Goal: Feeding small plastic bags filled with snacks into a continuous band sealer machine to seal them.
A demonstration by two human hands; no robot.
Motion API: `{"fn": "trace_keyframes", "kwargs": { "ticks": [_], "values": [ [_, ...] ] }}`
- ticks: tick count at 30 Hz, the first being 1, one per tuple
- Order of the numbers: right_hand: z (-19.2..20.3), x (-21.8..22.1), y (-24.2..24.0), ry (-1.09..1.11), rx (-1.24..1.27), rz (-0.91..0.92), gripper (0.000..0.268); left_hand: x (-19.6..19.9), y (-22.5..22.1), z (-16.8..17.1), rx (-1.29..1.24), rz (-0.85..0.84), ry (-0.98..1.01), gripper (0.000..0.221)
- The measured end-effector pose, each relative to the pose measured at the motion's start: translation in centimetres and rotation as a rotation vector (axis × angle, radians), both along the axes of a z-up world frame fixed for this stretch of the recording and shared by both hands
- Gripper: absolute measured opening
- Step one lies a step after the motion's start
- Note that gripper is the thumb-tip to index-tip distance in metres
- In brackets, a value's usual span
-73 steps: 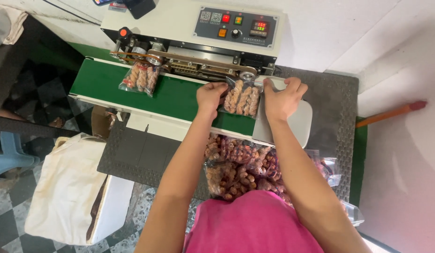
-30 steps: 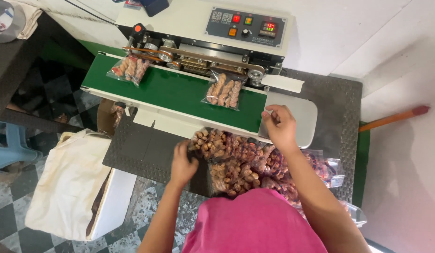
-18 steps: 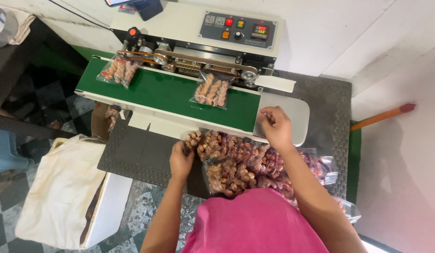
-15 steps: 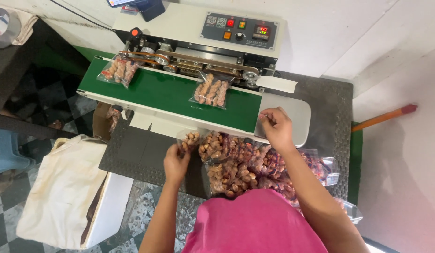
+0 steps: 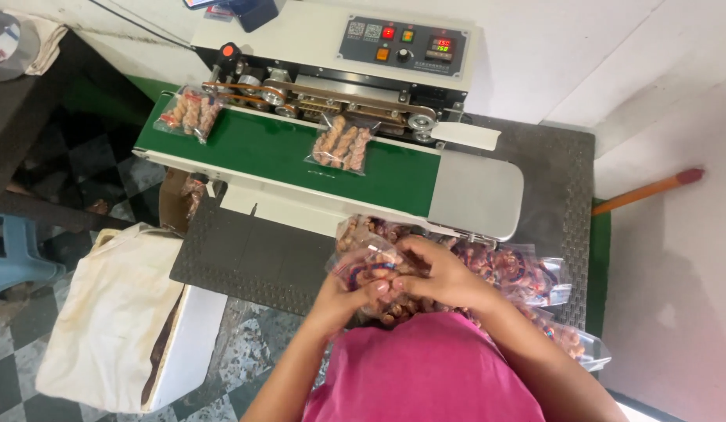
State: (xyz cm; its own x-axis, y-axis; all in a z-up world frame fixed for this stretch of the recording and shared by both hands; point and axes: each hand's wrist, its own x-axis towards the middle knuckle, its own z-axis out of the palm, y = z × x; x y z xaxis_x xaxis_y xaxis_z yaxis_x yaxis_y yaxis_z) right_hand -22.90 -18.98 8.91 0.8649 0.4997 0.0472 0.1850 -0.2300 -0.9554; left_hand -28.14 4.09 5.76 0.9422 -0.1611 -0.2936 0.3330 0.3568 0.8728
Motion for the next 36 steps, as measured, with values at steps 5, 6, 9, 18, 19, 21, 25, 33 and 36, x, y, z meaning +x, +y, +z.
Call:
{"fn": "trace_keyframes", "kwargs": {
  "ticks": [5, 6, 9, 18, 19, 21, 25, 33, 36],
  "values": [
    [0.0, -2.1, -2.5, -0.063, -0.084, -0.161, 0.061, 1.1, -3.0, 2.9, 0.15, -0.054, 0.103, 0.03],
    [0.0, -2.6, -3.0, -0.073, -0.092, -0.221, 0.059, 1.1, -3.4, 2.6, 0.275, -0.093, 0.069, 0.039],
    [2.9, -3.5, -2.8, -0.144, -0.219, -0.233, 0.071, 0.8, -5.5, 11.3, 0.479, -0.12, -0.03, 0.076],
    [2.7, -3.9, -2.7, 0.099, -0.009, -0.468, 0.062, -0.1, -5.8, 4.5, 0.503, -0.066, -0.076, 0.063],
    [2.0, -3.7, -2.9, 0.1, -0.009, -0.468, 0.062, -0.2, -5.9, 4.9, 0.504, -0.066, -0.075, 0.063],
    [0.6, -3.3, -3.1, 0.218, 0.076, -0.514, 0.073, -0.4, -6.2, 5.9, 0.515, -0.048, -0.061, 0.058],
    [-2.0, -3.4, -4.0, 0.196, 0.066, -0.491, 0.057, -0.3, -6.3, 6.1, 0.443, -0.055, -0.053, 0.062],
    [2.3, -3.3, -3.4, 0.299, 0.047, -0.474, 0.053, 1.5, -8.0, 14.4, 0.266, -0.104, -0.008, 0.045],
    [0.3, -3.2, -4.1, 0.207, -0.081, -0.478, 0.045, 0.6, -7.0, 9.6, 0.32, -0.115, -0.034, 0.046]
  ]
}}
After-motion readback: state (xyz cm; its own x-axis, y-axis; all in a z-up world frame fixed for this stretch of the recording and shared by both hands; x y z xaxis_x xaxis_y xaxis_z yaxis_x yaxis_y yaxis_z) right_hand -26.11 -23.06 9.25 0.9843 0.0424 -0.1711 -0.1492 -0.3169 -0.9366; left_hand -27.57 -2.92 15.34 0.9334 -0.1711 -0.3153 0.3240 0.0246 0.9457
